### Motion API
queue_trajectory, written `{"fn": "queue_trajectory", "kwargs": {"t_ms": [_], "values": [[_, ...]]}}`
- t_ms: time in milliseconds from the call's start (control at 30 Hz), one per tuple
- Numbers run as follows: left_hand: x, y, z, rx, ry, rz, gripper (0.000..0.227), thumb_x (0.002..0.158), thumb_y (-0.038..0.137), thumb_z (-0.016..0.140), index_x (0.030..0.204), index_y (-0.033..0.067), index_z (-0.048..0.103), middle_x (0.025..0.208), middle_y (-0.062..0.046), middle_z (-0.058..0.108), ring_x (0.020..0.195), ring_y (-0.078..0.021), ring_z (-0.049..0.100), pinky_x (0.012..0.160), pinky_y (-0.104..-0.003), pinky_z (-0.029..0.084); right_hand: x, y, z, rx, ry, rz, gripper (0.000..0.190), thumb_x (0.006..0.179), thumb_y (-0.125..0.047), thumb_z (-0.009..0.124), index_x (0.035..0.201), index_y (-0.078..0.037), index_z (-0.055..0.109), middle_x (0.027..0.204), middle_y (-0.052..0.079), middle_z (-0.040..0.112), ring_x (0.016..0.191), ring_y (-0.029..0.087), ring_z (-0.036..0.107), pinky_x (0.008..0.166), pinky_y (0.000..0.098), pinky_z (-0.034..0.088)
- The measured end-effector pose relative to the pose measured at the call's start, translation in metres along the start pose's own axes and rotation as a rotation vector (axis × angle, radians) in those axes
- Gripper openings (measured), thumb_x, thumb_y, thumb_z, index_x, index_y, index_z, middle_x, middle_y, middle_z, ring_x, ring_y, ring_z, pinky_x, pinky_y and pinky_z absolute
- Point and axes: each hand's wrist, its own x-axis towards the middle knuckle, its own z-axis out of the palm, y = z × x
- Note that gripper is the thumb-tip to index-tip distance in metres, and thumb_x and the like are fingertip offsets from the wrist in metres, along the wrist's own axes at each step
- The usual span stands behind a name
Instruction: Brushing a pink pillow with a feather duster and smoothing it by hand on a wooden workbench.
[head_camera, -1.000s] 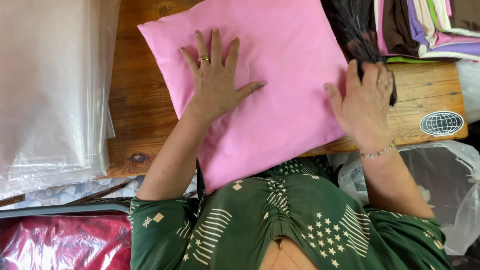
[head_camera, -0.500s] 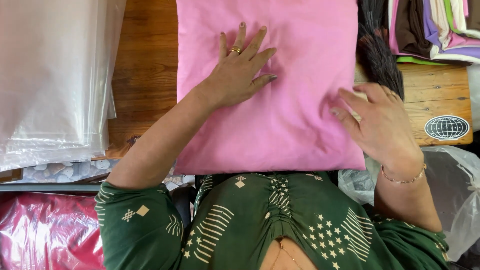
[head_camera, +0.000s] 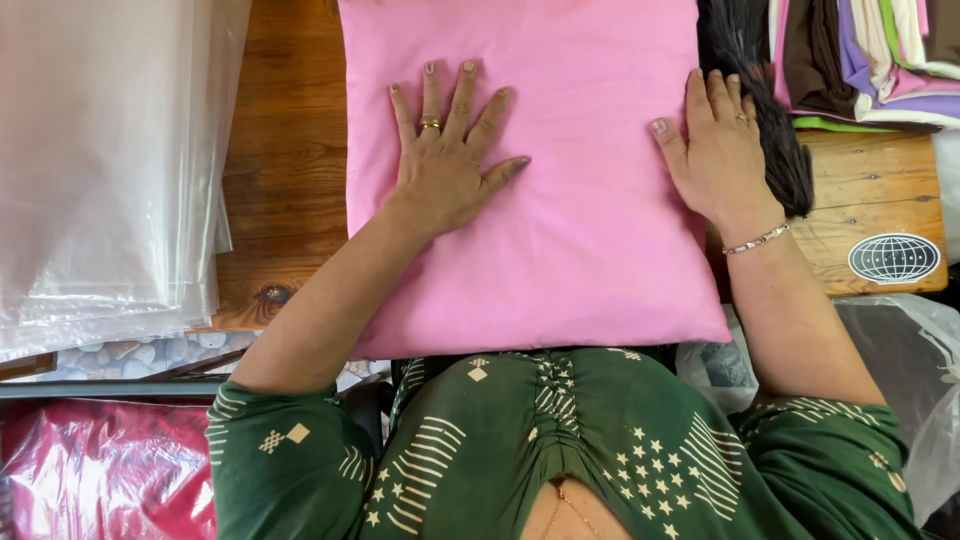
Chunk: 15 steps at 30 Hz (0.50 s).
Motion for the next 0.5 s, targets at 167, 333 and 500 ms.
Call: {"fn": "queue_trajectory", "kwargs": {"t_ms": [167,333,500], "values": [[0.009,0.002,-0.003,0.023,0.048,-0.011,0.077,0.090,0.068,0.020,0.149,0.0183,0.026,0.153,-0.017,0.004,0.135,-0.0483,-0.005,0.102,-0.074,-0.003,0.009,0.016,0.023,0.030,0.167,-0.055,0.064,0.104,-0.038,0.033,0.141,0.014,0.024,0.141,0.036,0.032,0.133,0.049,0.019,0.109,0.0550,0.015],[0.013,0.009,-0.026,-0.008,-0.202,-0.024,0.088,0.082,0.075,0.020,0.150,0.0189,0.012,0.153,-0.018,-0.004,0.136,-0.0465,-0.010,0.103,-0.069,-0.007,0.010,0.009,0.010,-0.068,0.320,-0.124,0.053,0.100,-0.030,0.053,0.137,0.006,0.040,0.109,0.025,0.056,0.097,0.041,0.052,0.082,0.0511,0.039],[0.024,0.015,-0.008,0.015,-0.083,0.051,0.088,0.084,0.074,0.018,0.149,0.0163,0.017,0.152,-0.021,0.003,0.137,-0.0477,-0.001,0.105,-0.067,-0.002,0.028,0.013,0.008,0.157,0.322,-0.282,0.047,0.094,-0.009,0.056,0.135,0.009,0.043,0.108,0.027,0.056,0.091,0.042,0.055,0.080,0.0484,0.044]]}}
